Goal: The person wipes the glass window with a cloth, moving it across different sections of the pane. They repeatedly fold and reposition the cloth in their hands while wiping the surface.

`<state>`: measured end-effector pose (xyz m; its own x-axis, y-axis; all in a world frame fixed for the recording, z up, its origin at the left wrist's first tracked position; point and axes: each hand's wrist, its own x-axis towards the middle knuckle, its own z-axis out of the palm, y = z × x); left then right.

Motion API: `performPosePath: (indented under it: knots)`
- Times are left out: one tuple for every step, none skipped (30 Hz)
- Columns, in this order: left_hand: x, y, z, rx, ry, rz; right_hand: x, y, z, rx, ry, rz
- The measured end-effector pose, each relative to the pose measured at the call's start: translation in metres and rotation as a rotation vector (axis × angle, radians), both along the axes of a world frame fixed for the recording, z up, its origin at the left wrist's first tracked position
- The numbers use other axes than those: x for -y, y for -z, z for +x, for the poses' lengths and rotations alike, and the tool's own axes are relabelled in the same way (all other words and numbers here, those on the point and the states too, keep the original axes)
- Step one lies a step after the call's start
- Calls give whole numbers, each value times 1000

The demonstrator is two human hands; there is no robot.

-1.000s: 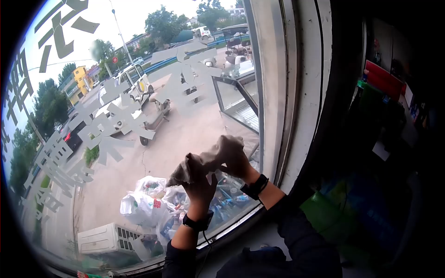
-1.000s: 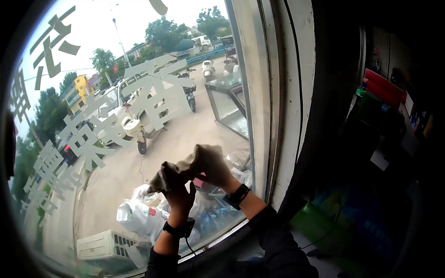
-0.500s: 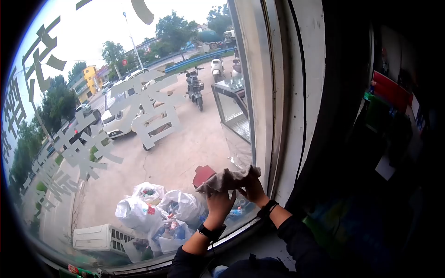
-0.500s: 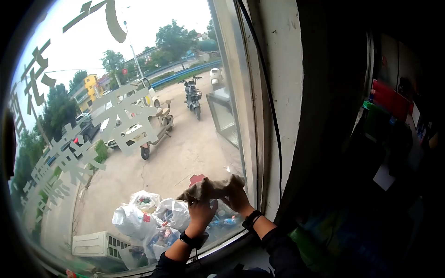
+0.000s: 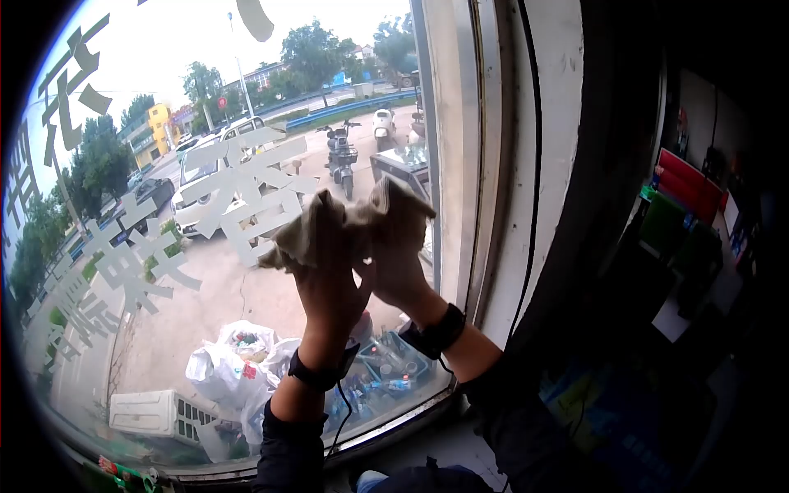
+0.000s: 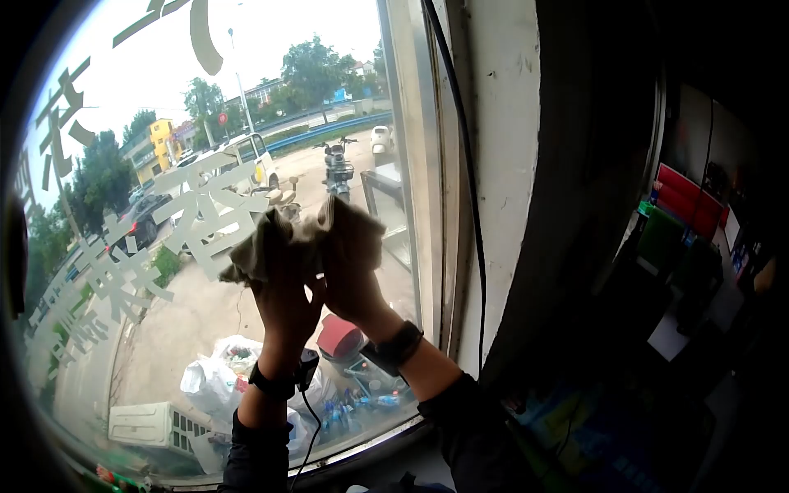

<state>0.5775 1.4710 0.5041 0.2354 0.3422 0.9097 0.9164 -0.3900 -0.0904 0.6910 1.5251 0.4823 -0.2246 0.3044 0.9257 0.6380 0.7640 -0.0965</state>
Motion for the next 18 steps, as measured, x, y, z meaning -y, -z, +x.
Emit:
performPosePath:
  knots:
    - [2,28,-2,71,9,-62,1,26,-5,-72,-140,-38]
    - [3,56,-7,47,-49,-129,6,53,-11,-97,-202,-91]
    - [6,75,-11,20,-56,-130,16,68,-13,-2,-217,-265]
    - [9,88,-16,39,-49,-192,21,76,-14,40,-212,-303]
    - [16,87,-18,57,-42,-260,28,77,-16,82,-209,-348]
    - [18,81,-18,47,-32,-224,27,74,-18,83,-184,-350]
    - [20,72,-20,40,-80,-239,22,67,-20,36,-232,-313]
    - [19,55,-21,0,-119,-169,24,45,-20,1,-212,-170]
    - [17,32,-22,-44,-155,-97,27,16,-19,-38,-190,-25]
    - [16,2,-22,-41,-99,-23,26,-12,-19,-45,-136,64]
    - [15,-29,-21,-40,-42,51,23,-38,-19,-54,-82,154]
    - [14,-54,-18,-32,-41,98,17,-62,-19,-34,-52,213]
    - [11,-73,-16,-22,-40,148,11,-82,-19,-12,-23,275]
    - [6,-87,-16,2,-2,175,3,-98,-18,-44,-68,293]
    - [3,-95,-16,26,35,201,-1,-107,-19,-77,-114,309]
    - [1,-97,-17,56,117,164,0,-110,-21,-111,-142,325]
    - [1,-93,-17,55,108,167,1,-106,-22,-113,-150,327]
    - [2,-84,-17,61,80,152,2,-94,-21,-99,-123,260]
